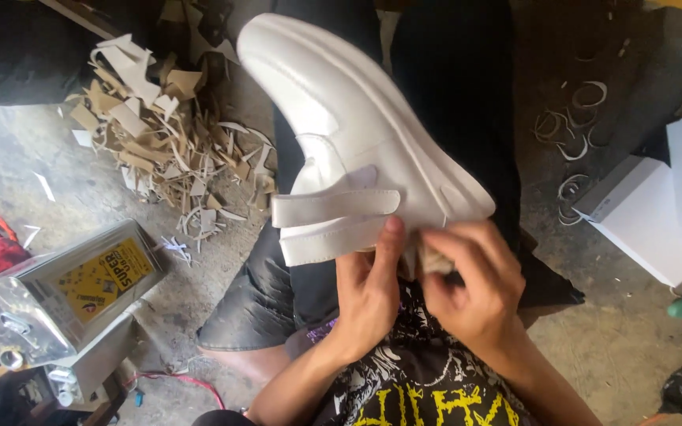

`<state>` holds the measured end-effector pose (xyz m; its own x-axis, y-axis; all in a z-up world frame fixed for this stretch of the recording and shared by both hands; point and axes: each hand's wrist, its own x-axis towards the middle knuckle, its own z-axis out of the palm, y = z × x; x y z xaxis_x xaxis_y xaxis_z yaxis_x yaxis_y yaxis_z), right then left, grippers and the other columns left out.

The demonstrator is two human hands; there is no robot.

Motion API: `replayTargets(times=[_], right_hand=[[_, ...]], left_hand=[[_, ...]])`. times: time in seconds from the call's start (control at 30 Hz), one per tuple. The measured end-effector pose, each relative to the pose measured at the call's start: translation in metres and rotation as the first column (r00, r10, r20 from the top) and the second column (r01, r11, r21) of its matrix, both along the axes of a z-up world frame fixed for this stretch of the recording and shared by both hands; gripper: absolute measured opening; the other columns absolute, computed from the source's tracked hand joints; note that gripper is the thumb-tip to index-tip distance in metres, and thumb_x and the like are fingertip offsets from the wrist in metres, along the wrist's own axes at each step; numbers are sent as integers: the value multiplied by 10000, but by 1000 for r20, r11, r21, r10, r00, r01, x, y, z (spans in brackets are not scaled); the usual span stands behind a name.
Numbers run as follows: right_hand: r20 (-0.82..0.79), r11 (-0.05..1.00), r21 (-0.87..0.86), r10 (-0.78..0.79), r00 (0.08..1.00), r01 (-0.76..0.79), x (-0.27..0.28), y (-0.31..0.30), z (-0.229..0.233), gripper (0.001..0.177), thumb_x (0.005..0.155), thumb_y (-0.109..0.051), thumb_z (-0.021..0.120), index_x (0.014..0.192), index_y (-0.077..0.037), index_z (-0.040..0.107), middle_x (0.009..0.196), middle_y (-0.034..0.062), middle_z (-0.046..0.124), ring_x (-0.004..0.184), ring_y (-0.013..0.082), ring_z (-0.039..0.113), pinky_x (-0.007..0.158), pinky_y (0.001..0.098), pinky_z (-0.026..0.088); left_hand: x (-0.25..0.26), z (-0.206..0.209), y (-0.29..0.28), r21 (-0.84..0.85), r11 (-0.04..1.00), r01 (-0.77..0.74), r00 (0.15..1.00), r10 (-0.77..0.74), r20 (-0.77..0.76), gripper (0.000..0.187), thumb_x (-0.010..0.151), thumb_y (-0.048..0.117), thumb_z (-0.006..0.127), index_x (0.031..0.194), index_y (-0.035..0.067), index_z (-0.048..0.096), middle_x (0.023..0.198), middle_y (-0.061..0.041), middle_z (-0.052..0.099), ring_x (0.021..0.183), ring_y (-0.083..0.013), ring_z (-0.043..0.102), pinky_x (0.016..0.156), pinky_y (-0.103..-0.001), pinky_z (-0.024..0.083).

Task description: A person is cleaning or finishing a white leather shoe using a small cleaning block, rotating the shoe to reach all surfaces.

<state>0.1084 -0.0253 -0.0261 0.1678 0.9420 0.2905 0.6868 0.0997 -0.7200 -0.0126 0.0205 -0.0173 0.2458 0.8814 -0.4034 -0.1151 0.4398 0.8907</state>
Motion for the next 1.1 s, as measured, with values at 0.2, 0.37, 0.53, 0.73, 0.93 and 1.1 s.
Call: replayTargets(times=[0.2,0.37,0.53,0.73,0.93,1.1], right_hand=[[13,999,-7,-36,999,36,-8,0,10,123,893,110,694,1010,76,709,945,168,659,835,277,677,733,339,567],[15,995,41,-96,995,95,-3,6,-5,142,907,3,669,1036,8,730,941,116,630,814,266,661,683,359,536],[-24,988,38,-150,988,151,-6,2,-11,137,872,9,679,980,-21,760,871,90,650,742,231,639,643,341,533],[4,985,67,-157,988,156,-7,1,-18,101,896,-23,684,970,-36,751,875,76,634,763,268,661,664,362,522],[5,972,169,-169,986,166,-3,14,-16,94,914,14,744,1006,-4,755,906,74,639,755,226,629,680,349,501],[46,986,109,-130,990,124,-1,13,-5,46,904,-35,724,938,-28,755,855,89,636,754,278,661,687,373,533]], left_hand=[[-3,2,-7,-86,996,-20,1000,20,4,218,1074,281,512,907,140,512,742,37,457,662,-98,417,569,-273,322],[-1,-4,-11,-24,1000,-8,995,6,-101,289,1067,261,529,906,39,620,701,-31,578,673,-119,535,600,-307,450],[-2,-17,-18,36,999,-5,987,11,-160,332,1072,194,552,996,-90,708,713,-123,657,765,-156,600,721,-379,542],[-2,-6,-12,-21,1000,-12,980,7,-198,396,1069,246,553,959,-89,733,696,-125,669,757,-170,615,753,-382,545],[1,-9,-18,-51,999,2,974,-14,-225,416,1057,290,570,999,-84,743,740,-157,723,733,-198,635,746,-415,557],[-1,-9,-12,-46,999,-21,970,10,-242,395,1047,292,587,989,-68,739,749,-125,699,774,-188,636,815,-446,555]])
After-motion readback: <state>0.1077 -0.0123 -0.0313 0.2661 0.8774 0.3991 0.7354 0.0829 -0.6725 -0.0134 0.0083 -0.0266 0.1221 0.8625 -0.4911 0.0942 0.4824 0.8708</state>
